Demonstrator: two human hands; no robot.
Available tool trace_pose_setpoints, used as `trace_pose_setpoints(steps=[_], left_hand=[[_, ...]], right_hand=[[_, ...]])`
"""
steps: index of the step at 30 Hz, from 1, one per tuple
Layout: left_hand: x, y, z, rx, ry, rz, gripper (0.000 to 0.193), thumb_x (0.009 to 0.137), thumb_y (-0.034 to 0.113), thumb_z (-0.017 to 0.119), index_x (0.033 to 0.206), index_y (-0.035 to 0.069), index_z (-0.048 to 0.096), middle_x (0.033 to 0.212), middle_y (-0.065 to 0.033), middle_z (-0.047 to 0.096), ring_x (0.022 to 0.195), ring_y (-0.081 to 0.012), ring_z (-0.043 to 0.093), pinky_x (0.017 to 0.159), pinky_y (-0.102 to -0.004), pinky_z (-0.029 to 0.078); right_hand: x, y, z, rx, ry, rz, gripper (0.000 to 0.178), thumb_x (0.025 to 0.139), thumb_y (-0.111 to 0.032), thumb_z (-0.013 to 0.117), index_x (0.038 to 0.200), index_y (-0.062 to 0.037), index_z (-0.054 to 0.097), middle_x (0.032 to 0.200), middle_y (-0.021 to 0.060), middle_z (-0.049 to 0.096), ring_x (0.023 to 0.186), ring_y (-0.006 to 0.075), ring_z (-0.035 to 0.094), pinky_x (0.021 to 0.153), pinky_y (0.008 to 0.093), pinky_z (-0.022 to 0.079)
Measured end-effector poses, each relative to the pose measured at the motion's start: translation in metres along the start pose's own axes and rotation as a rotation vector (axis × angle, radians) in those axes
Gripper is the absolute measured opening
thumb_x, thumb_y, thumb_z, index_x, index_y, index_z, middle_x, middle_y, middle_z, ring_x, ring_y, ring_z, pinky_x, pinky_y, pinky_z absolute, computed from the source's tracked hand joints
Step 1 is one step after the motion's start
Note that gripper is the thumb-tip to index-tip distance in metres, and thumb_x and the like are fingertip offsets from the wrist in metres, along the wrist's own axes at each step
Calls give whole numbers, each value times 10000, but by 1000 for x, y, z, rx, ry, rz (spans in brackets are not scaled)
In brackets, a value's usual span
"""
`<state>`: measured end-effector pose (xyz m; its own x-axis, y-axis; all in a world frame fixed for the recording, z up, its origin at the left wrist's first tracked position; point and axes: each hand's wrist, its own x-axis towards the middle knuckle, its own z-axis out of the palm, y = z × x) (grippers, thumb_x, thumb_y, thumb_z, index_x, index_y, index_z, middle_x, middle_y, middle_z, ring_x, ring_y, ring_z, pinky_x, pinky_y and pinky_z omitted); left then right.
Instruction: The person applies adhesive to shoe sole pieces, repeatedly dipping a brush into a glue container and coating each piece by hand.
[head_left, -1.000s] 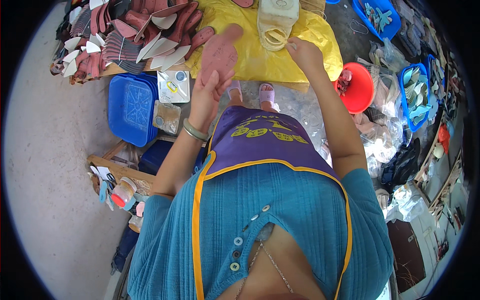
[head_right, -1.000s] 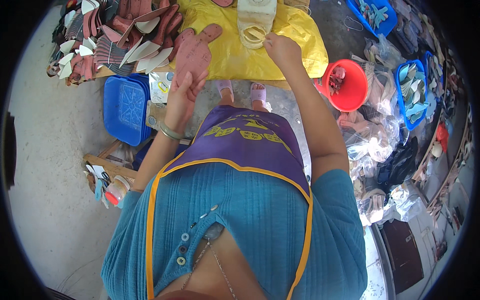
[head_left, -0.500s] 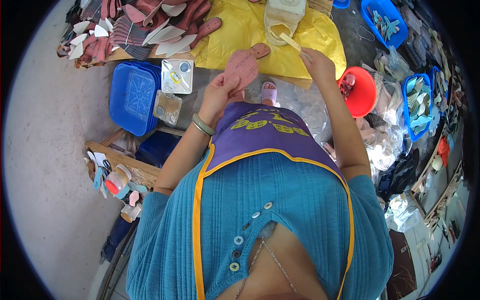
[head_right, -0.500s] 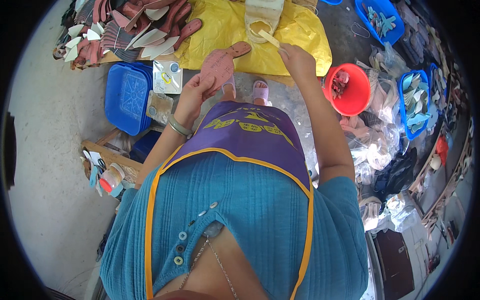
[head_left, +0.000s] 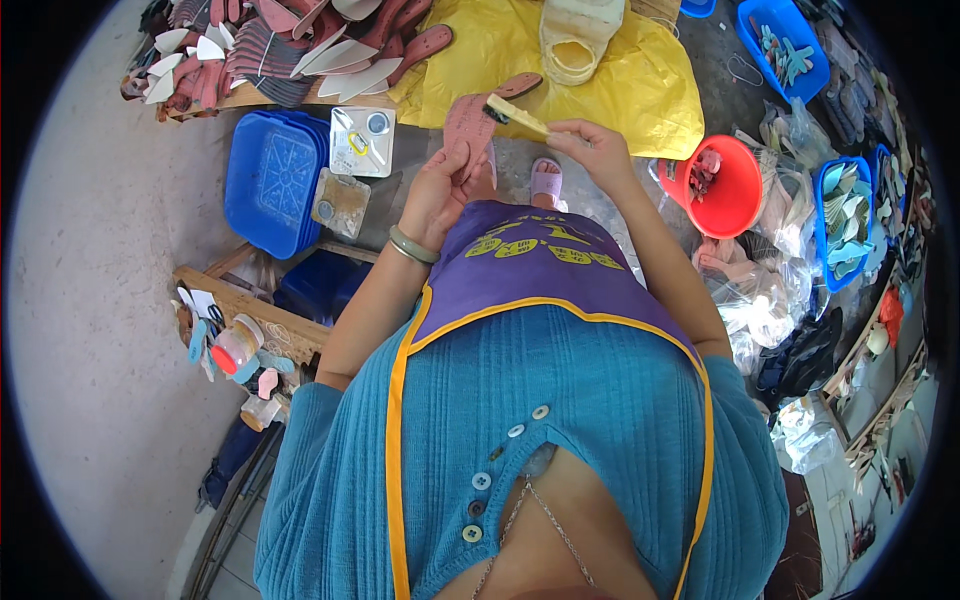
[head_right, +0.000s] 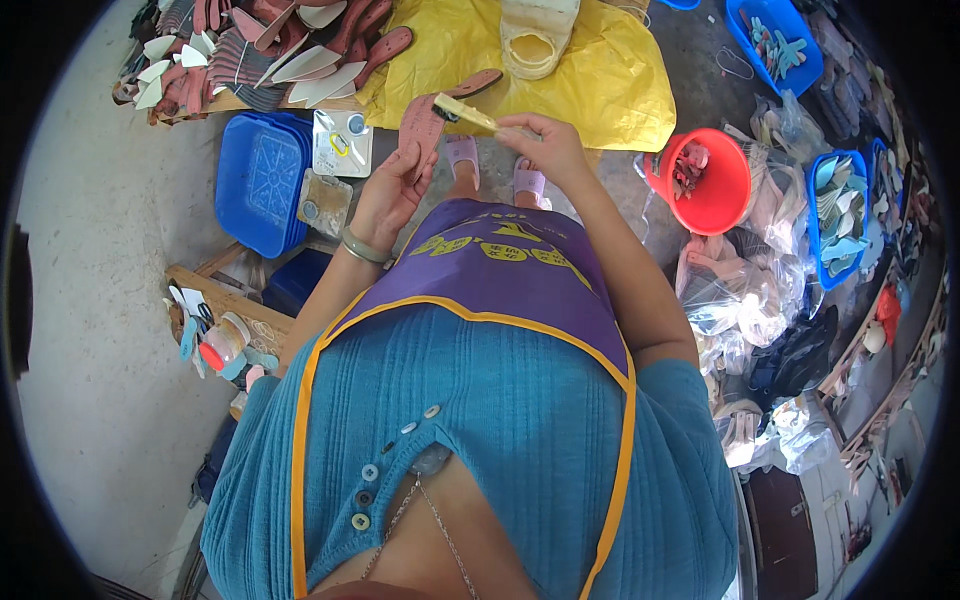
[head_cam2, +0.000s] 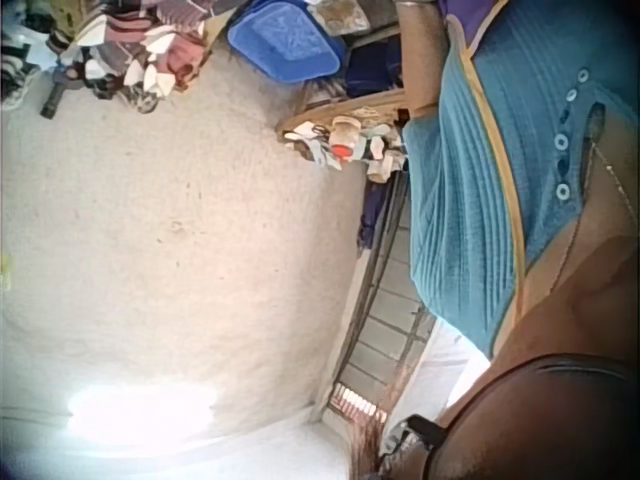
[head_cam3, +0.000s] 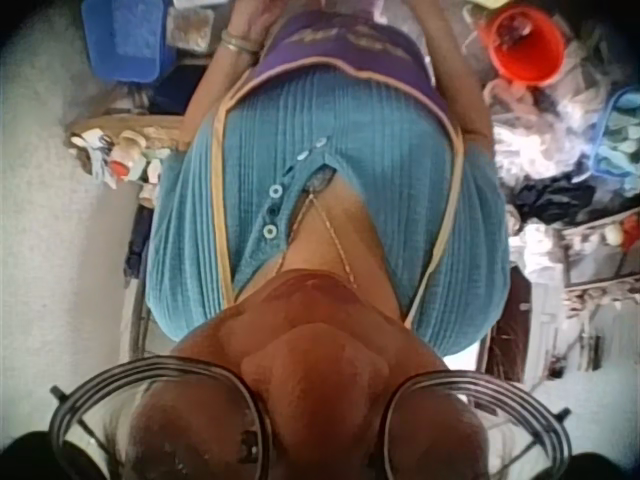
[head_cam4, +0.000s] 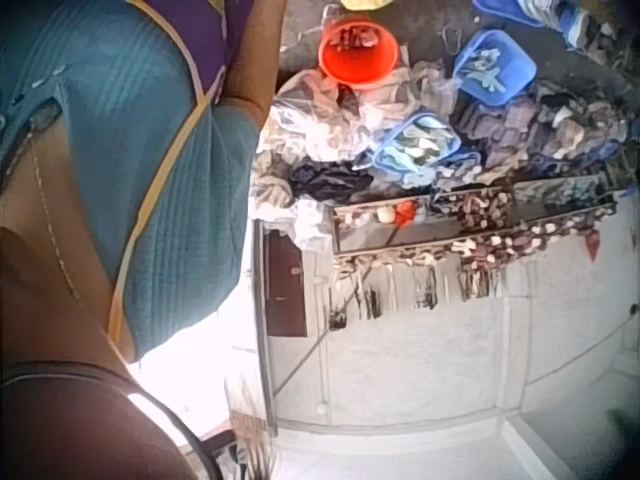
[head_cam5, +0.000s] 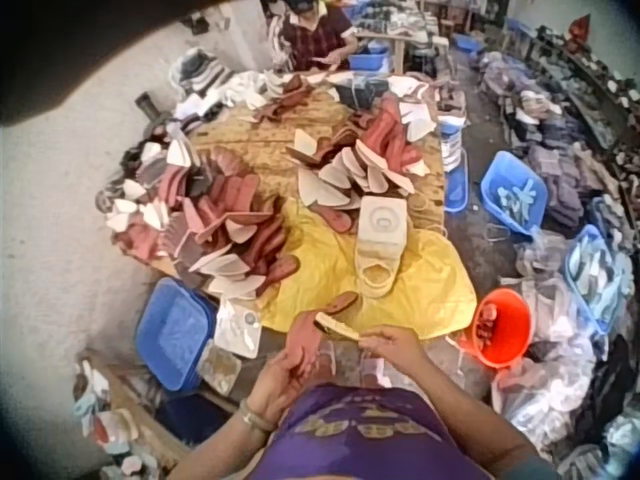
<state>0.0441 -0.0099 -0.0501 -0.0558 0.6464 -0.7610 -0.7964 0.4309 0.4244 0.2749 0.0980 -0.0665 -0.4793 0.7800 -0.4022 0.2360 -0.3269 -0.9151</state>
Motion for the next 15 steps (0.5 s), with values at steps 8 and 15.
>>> trace_pose_setpoints(steps=[8,15], left_hand=[[4,-1,-11,-31,36,22,221,943,162,548,1119,30,531,1007,-73,635,880,-149,645,710,-225,553],[7,20,-21,287,98,44,234,937,204,568,1135,82,558,974,-18,659,798,-100,652,613,-172,489]], right_hand=[[28,38,-11,-394,239,-99,290,802,-324,696,1002,-113,705,818,110,697,719,190,658,673,307,510],[58,39,-20,-702,342,-43,288,811,-396,637,968,-165,708,809,163,674,767,320,654,686,402,512]])
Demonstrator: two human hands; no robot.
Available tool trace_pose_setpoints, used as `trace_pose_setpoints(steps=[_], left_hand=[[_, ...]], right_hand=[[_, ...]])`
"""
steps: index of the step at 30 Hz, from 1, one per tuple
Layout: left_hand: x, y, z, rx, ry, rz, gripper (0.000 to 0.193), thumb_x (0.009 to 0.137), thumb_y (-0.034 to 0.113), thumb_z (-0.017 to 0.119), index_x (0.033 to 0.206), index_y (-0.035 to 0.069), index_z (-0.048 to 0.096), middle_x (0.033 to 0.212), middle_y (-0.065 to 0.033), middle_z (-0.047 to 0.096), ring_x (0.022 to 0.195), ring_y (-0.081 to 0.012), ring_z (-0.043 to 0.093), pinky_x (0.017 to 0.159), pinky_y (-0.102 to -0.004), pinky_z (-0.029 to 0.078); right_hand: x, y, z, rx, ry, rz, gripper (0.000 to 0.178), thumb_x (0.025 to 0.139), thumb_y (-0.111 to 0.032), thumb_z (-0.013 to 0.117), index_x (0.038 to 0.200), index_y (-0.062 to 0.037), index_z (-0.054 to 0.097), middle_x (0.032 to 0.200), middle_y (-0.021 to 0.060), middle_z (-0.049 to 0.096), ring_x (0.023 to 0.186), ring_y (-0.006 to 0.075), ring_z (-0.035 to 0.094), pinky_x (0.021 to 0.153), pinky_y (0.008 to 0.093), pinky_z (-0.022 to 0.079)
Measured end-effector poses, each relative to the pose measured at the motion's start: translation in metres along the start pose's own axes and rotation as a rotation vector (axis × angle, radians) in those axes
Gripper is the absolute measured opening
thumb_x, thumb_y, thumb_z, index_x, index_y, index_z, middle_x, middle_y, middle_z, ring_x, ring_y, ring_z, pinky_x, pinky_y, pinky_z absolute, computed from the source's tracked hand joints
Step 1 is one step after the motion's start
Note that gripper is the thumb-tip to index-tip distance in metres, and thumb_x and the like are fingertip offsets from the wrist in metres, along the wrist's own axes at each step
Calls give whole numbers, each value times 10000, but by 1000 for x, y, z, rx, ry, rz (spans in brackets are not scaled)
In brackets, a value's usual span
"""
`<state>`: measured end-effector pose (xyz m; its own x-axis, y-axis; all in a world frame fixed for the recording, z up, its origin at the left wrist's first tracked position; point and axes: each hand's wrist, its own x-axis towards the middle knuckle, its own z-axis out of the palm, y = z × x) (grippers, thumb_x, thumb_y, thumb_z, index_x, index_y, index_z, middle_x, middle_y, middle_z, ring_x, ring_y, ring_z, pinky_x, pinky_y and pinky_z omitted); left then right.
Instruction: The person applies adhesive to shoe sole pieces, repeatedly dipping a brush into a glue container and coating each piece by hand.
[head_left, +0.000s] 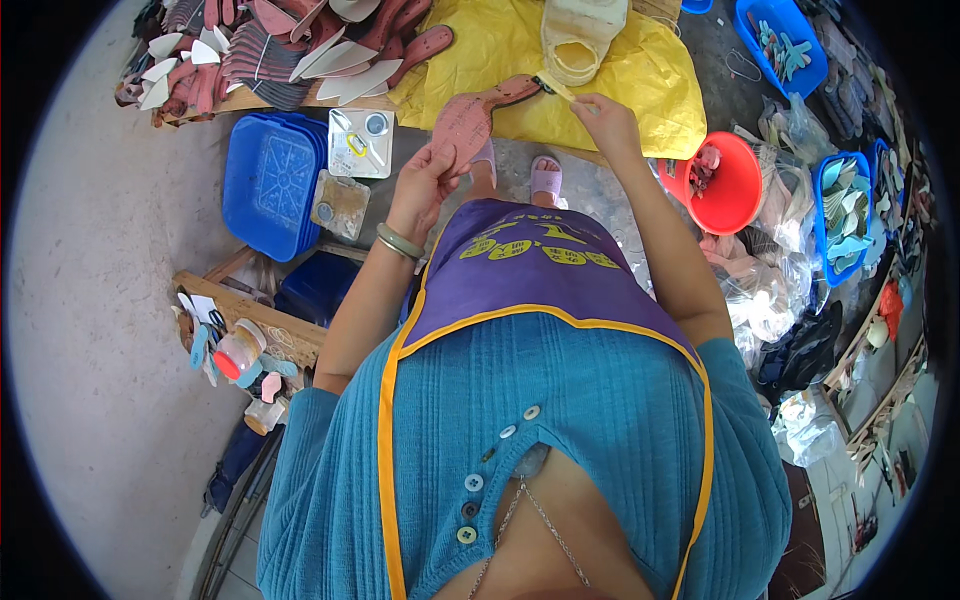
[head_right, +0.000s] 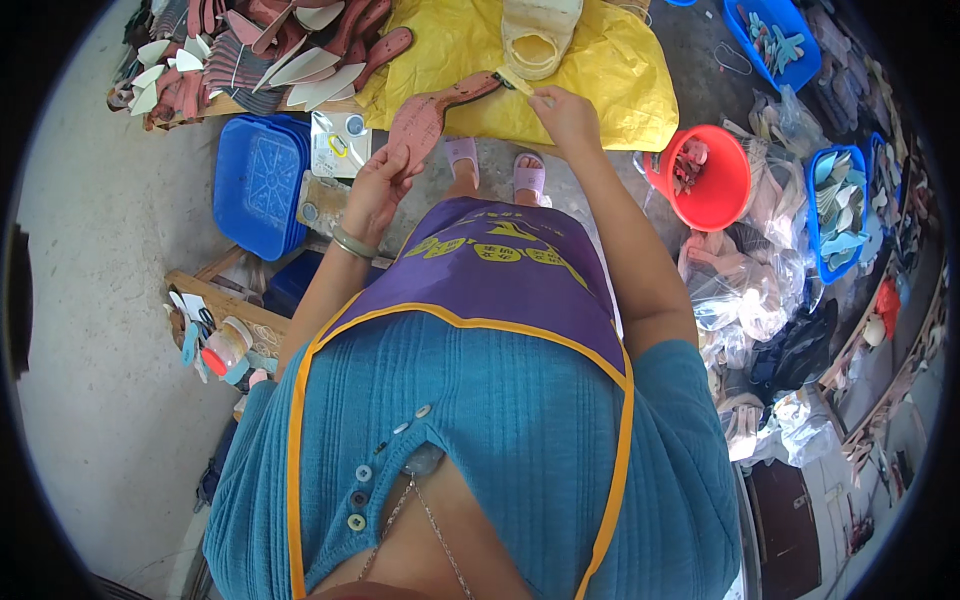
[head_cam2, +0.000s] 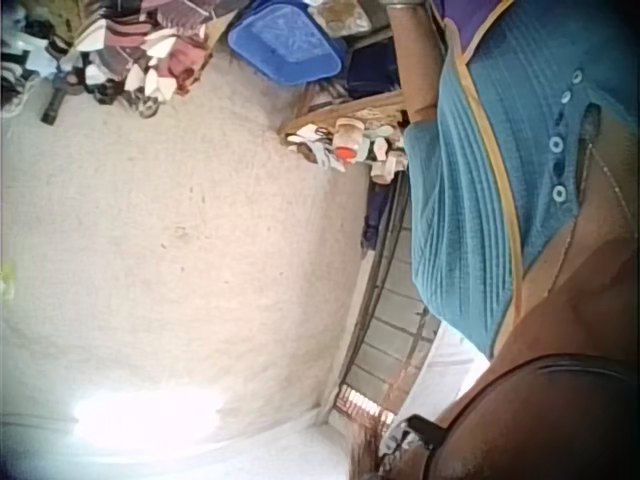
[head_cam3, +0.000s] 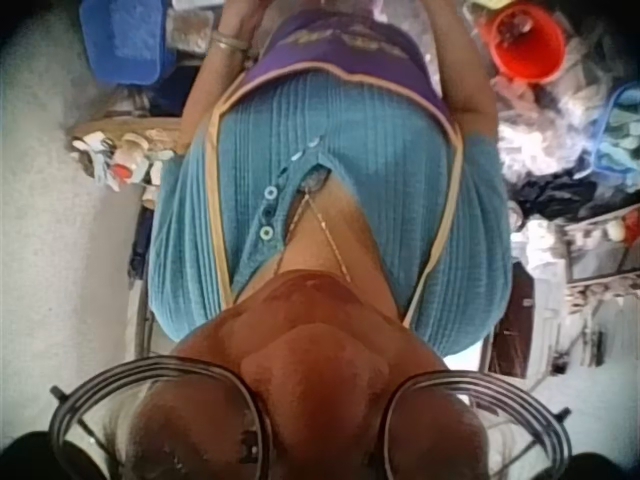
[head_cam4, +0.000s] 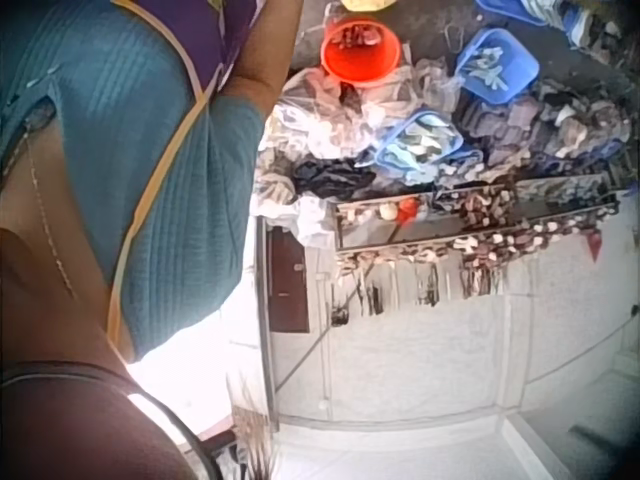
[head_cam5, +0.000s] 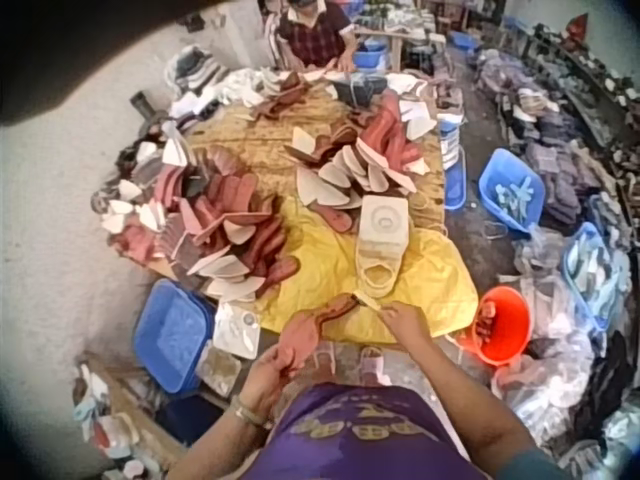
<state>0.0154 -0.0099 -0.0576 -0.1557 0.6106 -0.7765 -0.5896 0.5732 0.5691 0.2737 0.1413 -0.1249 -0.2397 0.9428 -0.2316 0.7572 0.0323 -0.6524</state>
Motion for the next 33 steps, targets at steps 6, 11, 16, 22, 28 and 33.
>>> trace_pose_setpoints(steps=[6,11,16,22,28,33], left_hand=[[3,17,-2,492,-62,213,273,921,165,577,1174,62,565,915,7,668,720,-64,628,564,-185,424],[-4,26,7,719,6,314,309,900,122,590,1195,33,573,880,-11,673,728,-68,621,569,-204,440],[-9,30,17,723,15,350,309,887,81,597,1184,-4,570,905,-51,676,740,-96,627,626,-230,486],[-9,33,19,736,22,322,302,886,59,594,1174,-27,565,936,-79,674,765,-117,637,695,-247,513],[-1,21,9,724,21,381,261,891,85,595,1128,-22,578,897,-57,670,727,-109,630,627,-228,487],[6,10,4,577,34,357,262,898,116,594,1128,-7,566,874,-40,663,698,-84,620,541,-200,439]], right_hand=[[18,-19,6,-8,-41,-123,273,813,-391,638,958,-170,708,776,158,669,720,316,645,666,398,508],[-2,-49,-16,129,-194,-94,271,798,-373,666,962,-162,714,747,147,665,652,268,628,636,353,495],[-29,-74,-30,333,-231,-136,257,791,-341,684,966,-156,719,737,135,664,627,217,618,627,322,486],[-23,-88,-13,394,-150,-201,259,787,-363,687,948,-163,724,701,118,654,585,218,606,598,324,488],[7,-41,-4,126,-146,-25,255,793,-375,670,941,-175,726,701,137,652,614,265,625,602,343,496],[-3,1,10,33,16,-14,261,788,-367,675,941,-161,724,705,142,650,649,272,626,628,345,494]])
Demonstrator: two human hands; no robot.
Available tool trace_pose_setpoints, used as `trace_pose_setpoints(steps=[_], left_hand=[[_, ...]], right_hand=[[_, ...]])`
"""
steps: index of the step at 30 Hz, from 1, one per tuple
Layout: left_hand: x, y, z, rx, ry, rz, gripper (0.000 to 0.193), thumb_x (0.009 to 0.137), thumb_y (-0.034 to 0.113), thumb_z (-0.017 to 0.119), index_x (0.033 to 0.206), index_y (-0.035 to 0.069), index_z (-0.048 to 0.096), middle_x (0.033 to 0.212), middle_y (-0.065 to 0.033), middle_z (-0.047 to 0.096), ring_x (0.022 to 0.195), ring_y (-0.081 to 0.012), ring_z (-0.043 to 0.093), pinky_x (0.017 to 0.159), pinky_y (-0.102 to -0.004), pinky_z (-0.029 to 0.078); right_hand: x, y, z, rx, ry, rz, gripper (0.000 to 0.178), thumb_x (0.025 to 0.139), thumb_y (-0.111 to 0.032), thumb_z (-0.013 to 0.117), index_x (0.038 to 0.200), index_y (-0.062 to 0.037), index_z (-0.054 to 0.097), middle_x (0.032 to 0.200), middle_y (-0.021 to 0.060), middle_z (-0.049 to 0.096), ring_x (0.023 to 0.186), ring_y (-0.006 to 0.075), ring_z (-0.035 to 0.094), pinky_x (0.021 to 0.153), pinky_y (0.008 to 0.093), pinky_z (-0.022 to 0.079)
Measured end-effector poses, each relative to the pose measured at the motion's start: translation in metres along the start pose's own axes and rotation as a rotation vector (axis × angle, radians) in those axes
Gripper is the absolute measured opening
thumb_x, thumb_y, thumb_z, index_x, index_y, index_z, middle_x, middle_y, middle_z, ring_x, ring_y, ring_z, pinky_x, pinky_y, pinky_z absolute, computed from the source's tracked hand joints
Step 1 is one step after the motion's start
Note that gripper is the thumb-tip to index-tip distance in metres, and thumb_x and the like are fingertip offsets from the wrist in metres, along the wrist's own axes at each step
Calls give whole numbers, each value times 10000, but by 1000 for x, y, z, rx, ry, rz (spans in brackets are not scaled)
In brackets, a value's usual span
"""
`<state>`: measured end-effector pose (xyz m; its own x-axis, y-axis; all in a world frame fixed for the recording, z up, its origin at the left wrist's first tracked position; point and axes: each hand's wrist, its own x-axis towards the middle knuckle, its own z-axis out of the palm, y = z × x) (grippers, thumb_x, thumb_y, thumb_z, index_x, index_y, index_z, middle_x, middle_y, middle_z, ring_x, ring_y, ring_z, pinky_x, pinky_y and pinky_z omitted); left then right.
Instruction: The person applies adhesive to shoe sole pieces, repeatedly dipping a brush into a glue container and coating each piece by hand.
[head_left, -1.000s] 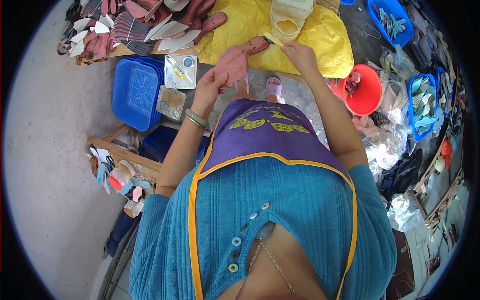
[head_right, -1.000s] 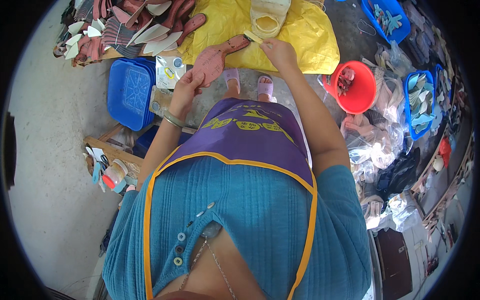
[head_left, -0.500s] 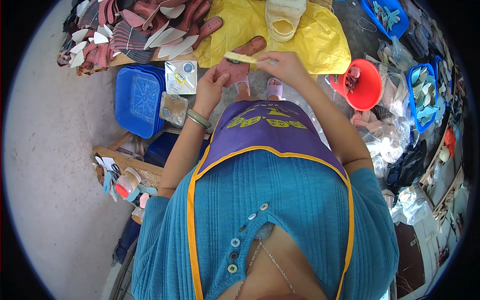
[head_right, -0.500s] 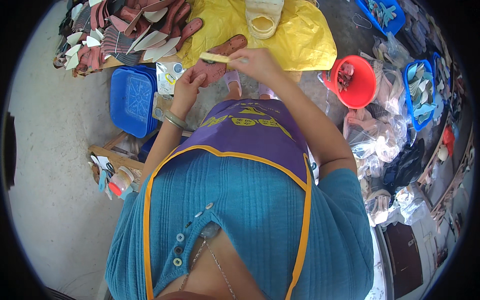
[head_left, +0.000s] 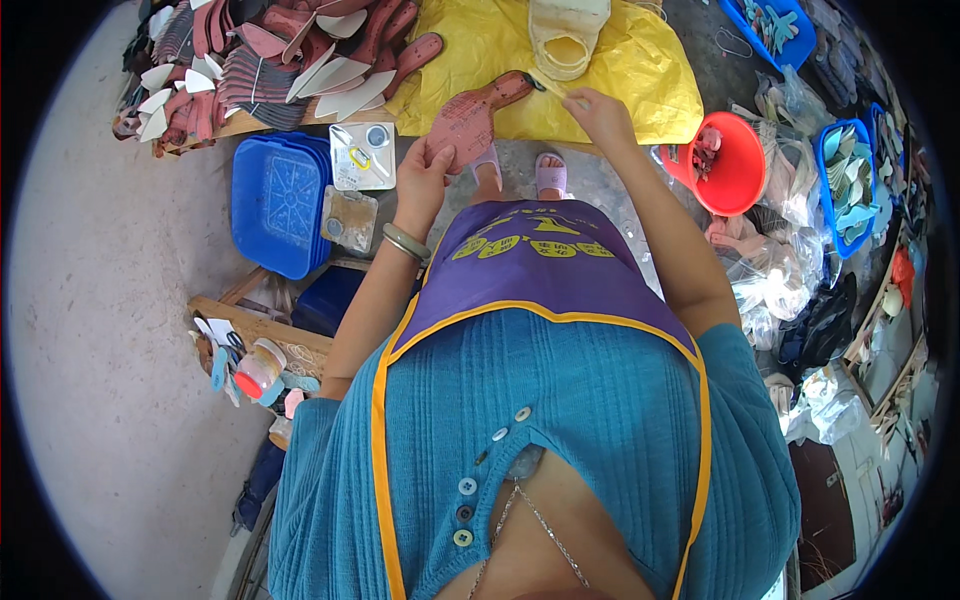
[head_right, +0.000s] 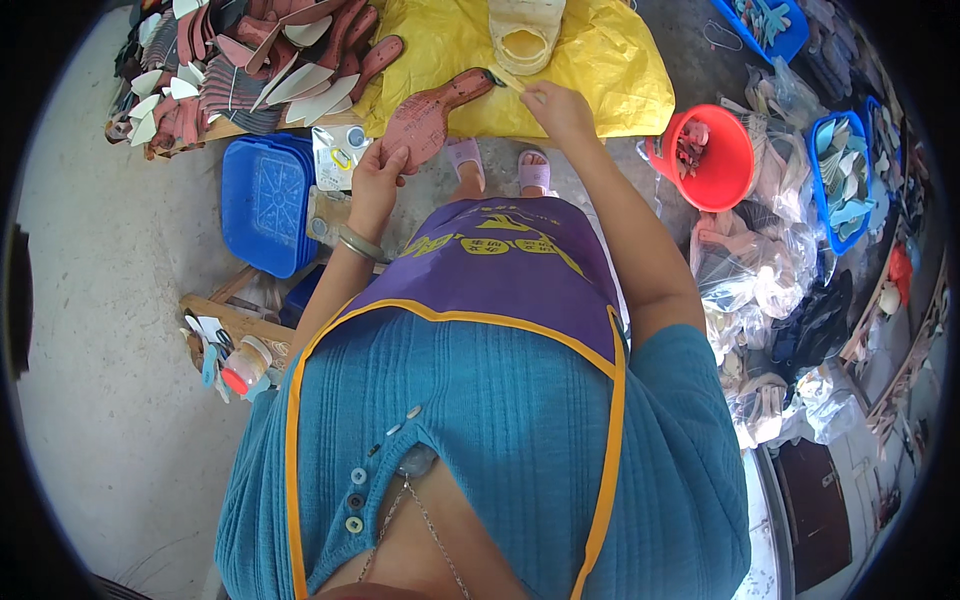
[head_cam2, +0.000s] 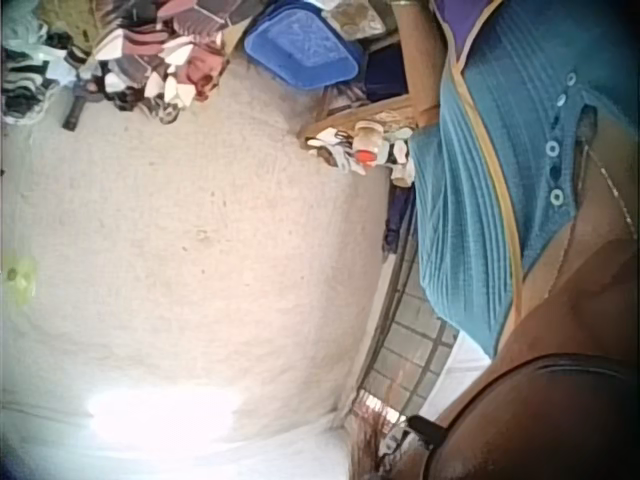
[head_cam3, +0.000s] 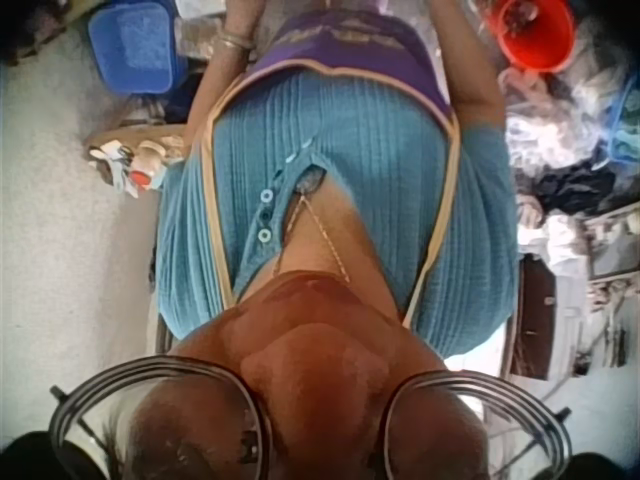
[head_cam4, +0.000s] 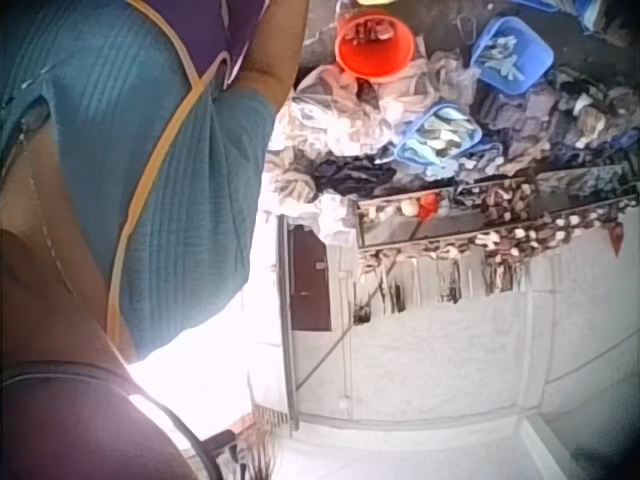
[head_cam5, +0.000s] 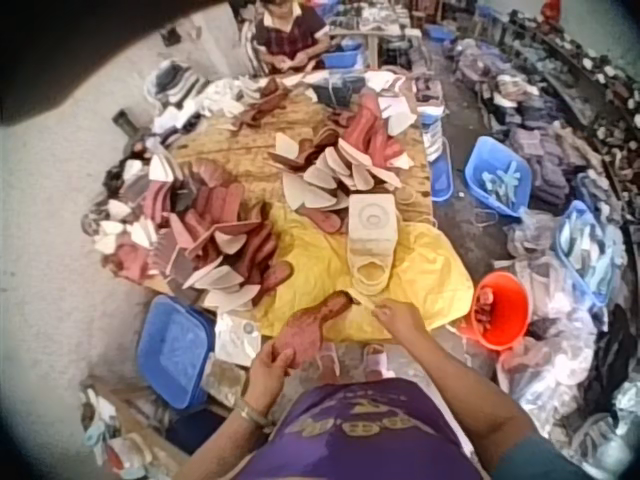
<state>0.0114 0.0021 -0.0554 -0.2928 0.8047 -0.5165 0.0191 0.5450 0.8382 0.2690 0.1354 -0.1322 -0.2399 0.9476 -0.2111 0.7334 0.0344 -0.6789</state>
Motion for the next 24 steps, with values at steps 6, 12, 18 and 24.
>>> trace_pose_setpoints(steps=[6,12,18,24], left_hand=[[-2,-1,8,-14,112,2,502,897,150,603,1329,5,393,961,-97,649,707,-142,634,553,-250,466],[-7,21,0,903,132,421,612,877,239,612,1363,-5,332,988,-227,624,797,-420,618,707,-469,499],[17,14,-13,955,66,98,379,949,299,457,1138,-25,513,817,-254,632,798,-443,608,708,-491,488],[-2,26,-7,108,-39,-155,277,940,250,477,1038,2,547,711,-131,635,493,-179,548,454,-299,441]], right_hand=[[-42,3,-19,353,-109,86,280,788,-337,687,968,-124,715,706,126,651,626,227,613,630,334,485],[-10,-14,-71,62,67,156,304,806,-390,659,976,-143,710,763,127,674,678,252,644,644,349,500],[26,-23,-61,-325,107,-99,285,848,-371,613,1018,-155,687,854,130,685,792,298,657,690,382,516],[21,-21,-59,-348,94,-155,283,859,-341,562,1047,-157,666,872,128,683,803,305,655,691,413,523]])
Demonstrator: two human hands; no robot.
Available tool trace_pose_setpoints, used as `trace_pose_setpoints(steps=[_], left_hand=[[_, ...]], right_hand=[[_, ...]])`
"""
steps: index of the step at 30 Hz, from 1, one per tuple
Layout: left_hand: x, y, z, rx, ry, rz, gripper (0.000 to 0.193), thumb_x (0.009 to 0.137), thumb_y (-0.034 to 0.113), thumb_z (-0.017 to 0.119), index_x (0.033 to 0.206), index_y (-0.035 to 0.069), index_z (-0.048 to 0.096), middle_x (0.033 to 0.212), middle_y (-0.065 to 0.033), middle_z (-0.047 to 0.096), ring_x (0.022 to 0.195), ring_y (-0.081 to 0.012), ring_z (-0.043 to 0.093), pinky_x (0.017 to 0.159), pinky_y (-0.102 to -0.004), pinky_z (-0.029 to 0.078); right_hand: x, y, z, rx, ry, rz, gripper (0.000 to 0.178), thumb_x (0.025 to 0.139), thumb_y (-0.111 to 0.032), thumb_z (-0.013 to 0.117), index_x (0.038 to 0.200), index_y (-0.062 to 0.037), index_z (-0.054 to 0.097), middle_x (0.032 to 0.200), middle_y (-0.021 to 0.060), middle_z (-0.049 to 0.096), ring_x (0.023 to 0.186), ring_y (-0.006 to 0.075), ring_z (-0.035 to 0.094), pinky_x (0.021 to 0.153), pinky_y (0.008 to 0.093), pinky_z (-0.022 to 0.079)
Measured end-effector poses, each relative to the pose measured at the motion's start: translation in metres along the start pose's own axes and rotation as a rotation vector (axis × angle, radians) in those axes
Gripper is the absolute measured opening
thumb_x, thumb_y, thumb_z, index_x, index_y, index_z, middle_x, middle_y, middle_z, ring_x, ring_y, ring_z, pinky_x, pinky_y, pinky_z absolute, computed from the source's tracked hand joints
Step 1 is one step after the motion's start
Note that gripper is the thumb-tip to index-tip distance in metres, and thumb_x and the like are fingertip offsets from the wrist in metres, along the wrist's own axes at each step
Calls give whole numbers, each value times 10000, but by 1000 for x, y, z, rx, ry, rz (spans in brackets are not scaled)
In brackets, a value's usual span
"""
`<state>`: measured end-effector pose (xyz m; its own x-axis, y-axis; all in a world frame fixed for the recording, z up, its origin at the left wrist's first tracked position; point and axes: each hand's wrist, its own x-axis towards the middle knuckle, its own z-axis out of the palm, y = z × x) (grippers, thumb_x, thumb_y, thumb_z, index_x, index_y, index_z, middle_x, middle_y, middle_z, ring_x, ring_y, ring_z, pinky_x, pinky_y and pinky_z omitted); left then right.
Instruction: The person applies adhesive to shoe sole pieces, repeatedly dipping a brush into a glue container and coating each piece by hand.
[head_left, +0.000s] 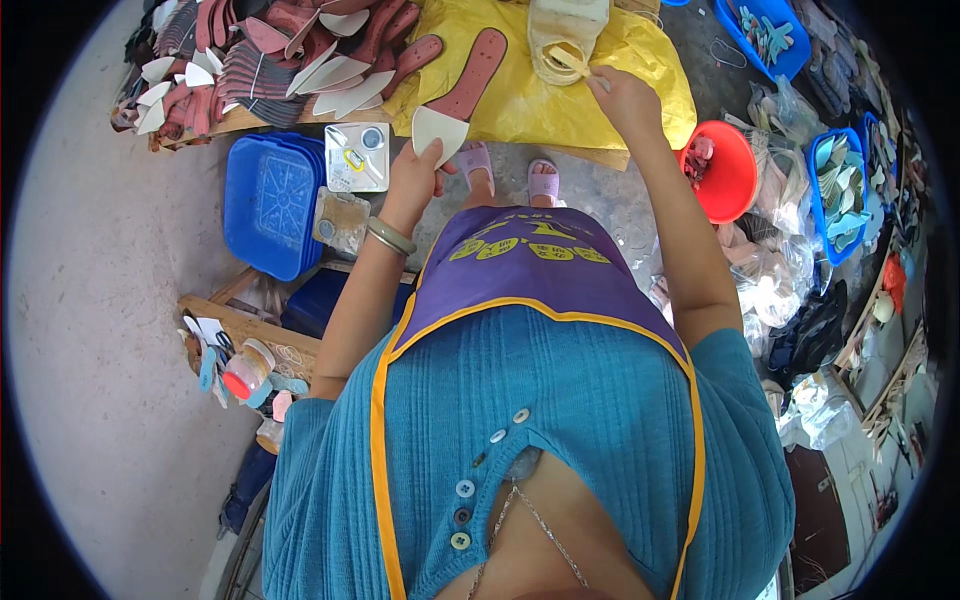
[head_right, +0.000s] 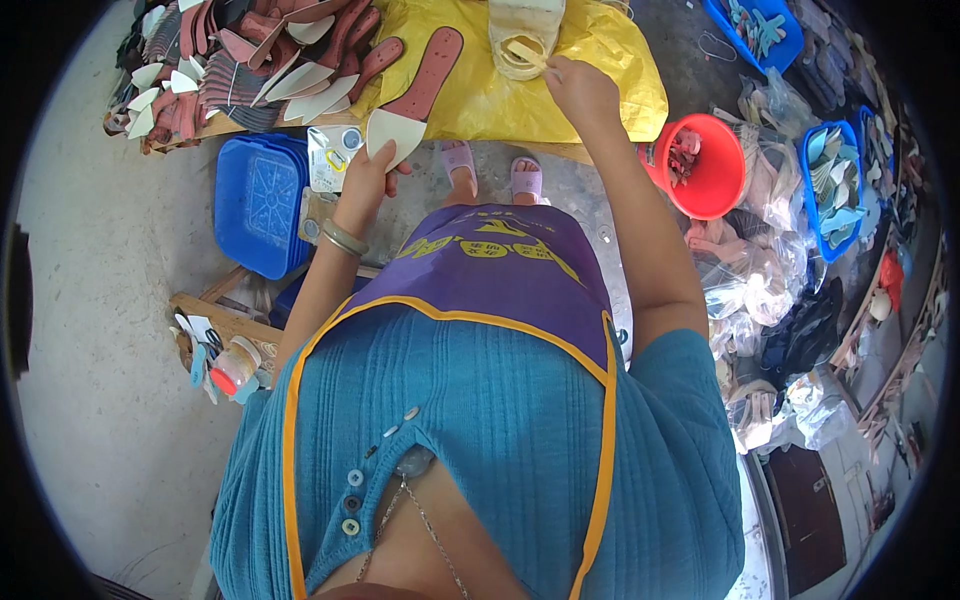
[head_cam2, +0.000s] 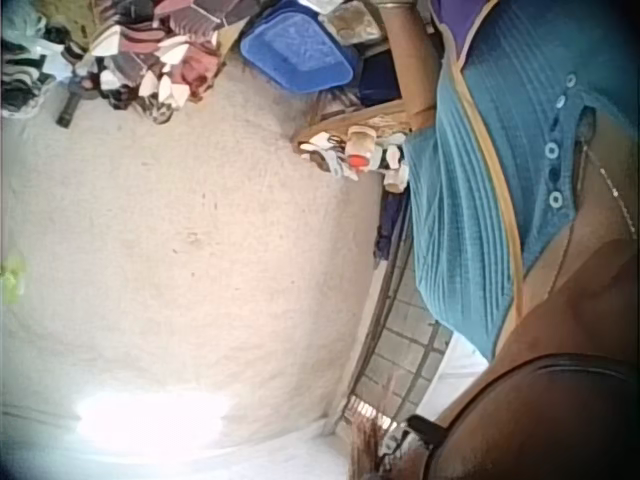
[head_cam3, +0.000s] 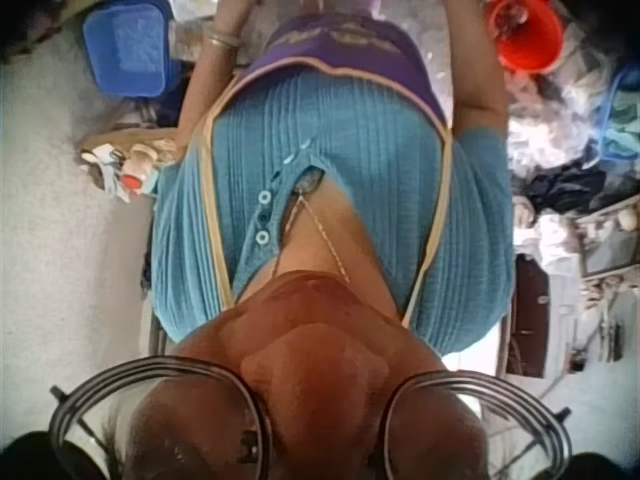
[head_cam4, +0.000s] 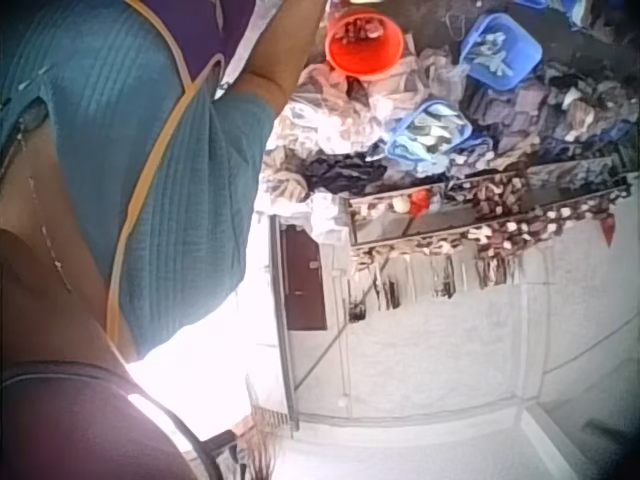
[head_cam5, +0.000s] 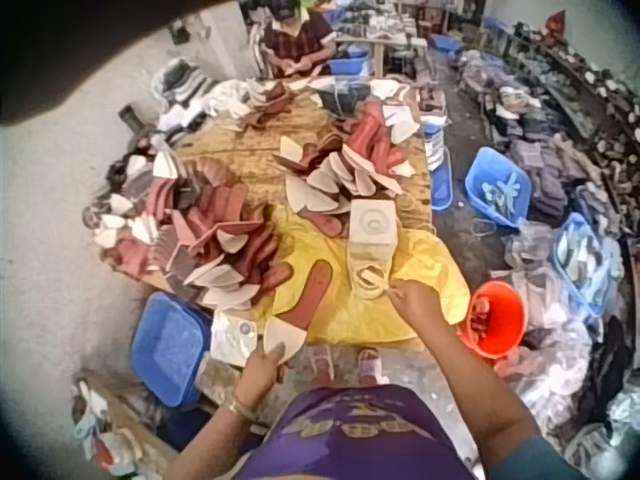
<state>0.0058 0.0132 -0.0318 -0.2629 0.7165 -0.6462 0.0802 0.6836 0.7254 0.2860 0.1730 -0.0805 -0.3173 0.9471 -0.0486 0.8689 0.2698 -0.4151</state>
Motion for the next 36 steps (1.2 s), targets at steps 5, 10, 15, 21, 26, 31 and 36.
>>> trace_pose_setpoints(steps=[5,10,15,21,26,31,36], left_hand=[[-4,8,6,-295,-73,-24,239,920,192,477,1043,-2,544,711,-88,621,445,-90,438,401,-239,363],[-6,19,12,-304,-111,14,236,918,184,466,1025,-10,548,707,-88,620,439,-91,435,398,-239,355],[-2,18,20,-306,-100,24,232,913,174,460,1010,-14,554,695,-85,616,434,-94,431,398,-241,352],[-1,23,23,-335,-114,5,222,905,163,463,999,-15,557,692,-82,615,440,-93,425,400,-242,345],[-8,29,27,-360,-134,-6,211,907,153,462,993,-17,555,690,-82,610,448,-93,421,403,-239,339],[-20,33,21,-394,-192,7,188,907,145,465,972,-15,542,687,-84,606,448,-91,416,401,-237,334],[-34,33,4,-378,-185,20,171,902,142,471,956,-8,534,679,-79,600,442,-86,407,398,-234,331]], right_hand=[[-10,1,-1,-40,-1,-23,266,861,-330,583,1036,-151,671,900,122,679,795,297,654,679,397,522],[-26,2,-1,133,106,4,276,850,-338,604,1037,-149,676,927,123,678,816,300,654,698,395,519],[-40,3,-8,137,-29,154,289,833,-356,625,1030,-154,685,912,132,682,826,300,656,715,395,518],[-76,10,-10,275,-135,235,270,821,-339,648,998,-144,706,904,131,691,816,261,670,735,346,515],[-84,-22,-19,845,-159,63,259,805,-233,707,1013,-78,702,913,78,707,843,121,647,767,249,486],[-66,-29,-8,732,-149,8,242,813,-223,705,999,-68,702,917,78,711,832,115,650,762,246,489],[-43,-19,-11,765,-15,-33,247,810,-233,710,995,-70,703,885,86,708,802,118,652,744,245,492]])
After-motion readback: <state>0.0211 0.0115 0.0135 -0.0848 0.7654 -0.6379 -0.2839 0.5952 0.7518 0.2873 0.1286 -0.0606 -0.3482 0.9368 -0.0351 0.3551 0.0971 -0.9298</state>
